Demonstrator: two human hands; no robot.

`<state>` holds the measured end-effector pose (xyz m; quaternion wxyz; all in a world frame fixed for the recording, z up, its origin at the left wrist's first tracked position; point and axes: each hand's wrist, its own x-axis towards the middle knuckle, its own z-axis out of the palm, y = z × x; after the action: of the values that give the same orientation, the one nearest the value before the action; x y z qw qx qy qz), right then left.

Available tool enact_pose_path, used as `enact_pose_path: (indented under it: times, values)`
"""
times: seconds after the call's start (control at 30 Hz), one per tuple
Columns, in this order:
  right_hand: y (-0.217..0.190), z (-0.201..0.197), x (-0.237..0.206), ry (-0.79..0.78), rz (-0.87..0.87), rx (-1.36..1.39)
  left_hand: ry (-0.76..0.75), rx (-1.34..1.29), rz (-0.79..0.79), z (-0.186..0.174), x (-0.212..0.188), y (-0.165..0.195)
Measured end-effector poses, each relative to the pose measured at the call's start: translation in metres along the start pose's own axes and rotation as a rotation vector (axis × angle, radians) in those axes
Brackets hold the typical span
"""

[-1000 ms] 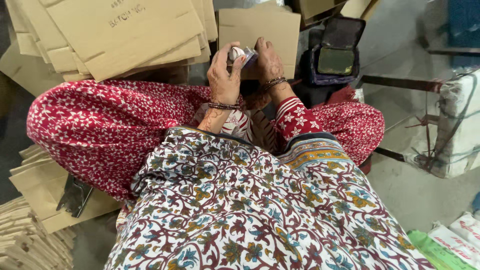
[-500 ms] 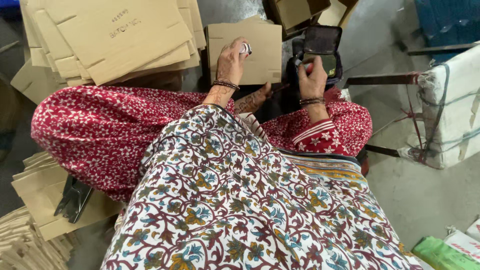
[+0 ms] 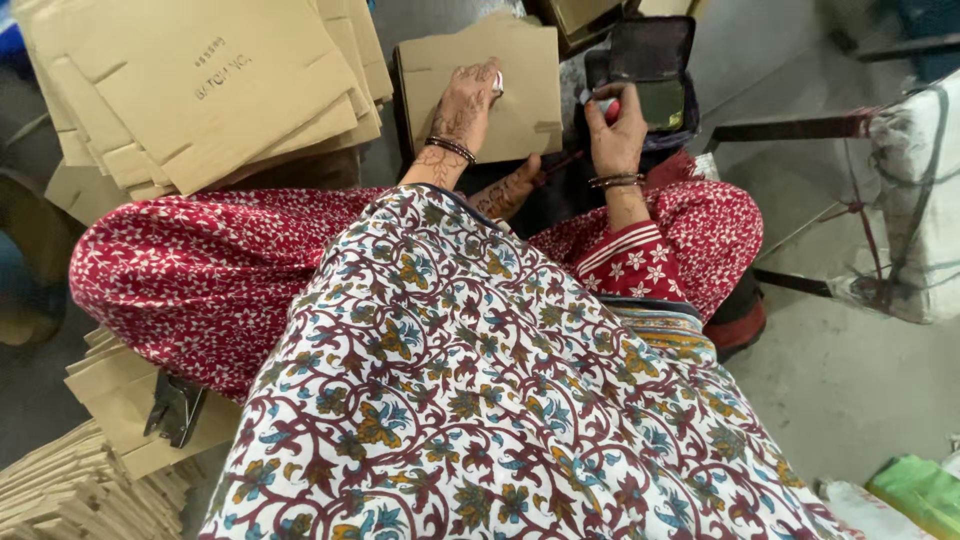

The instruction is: The person sits on the floor and repeatedly stamps a small rectangular cardboard piece using a handheld ink stamp. They dip the stamp into an ink pad, press it onto the cardboard, and place the stamped piece aside. The process is repeated continuously throughout the clip.

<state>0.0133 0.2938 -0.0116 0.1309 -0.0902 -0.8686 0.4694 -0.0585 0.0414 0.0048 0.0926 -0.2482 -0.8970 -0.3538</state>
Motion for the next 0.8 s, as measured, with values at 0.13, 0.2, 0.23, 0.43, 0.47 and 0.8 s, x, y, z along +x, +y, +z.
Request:
enact_pose_path:
  times: [0.13,0.2,0.23,0.43,0.47,0.8]
  values:
    - [0.013,0.01,0.002,-0.081,0.191,0.352,0.004,-0.05,-0.27,-0.029,0.008,0.009]
    - [0.021,0.013,0.002,-0.095,0.189,0.478,0.268,-0.233,-0.493,-0.033,0.0,0.012]
    - [0.023,0.016,0.006,-0.098,0.185,0.545,0.29,-0.231,-0.552,-0.032,-0.005,0.013]
    - [0.01,0.037,0.013,-0.205,0.145,0.744,0.574,0.132,-0.352,-0.003,-0.049,0.016]
    - [0.007,0.04,0.012,-0.208,0.156,0.718,0.6,0.123,-0.386,0.001,-0.054,0.015]
    - [0.0,0.048,0.012,-0.224,0.149,0.64,0.523,-0.091,-0.671,-0.013,-0.05,0.014]
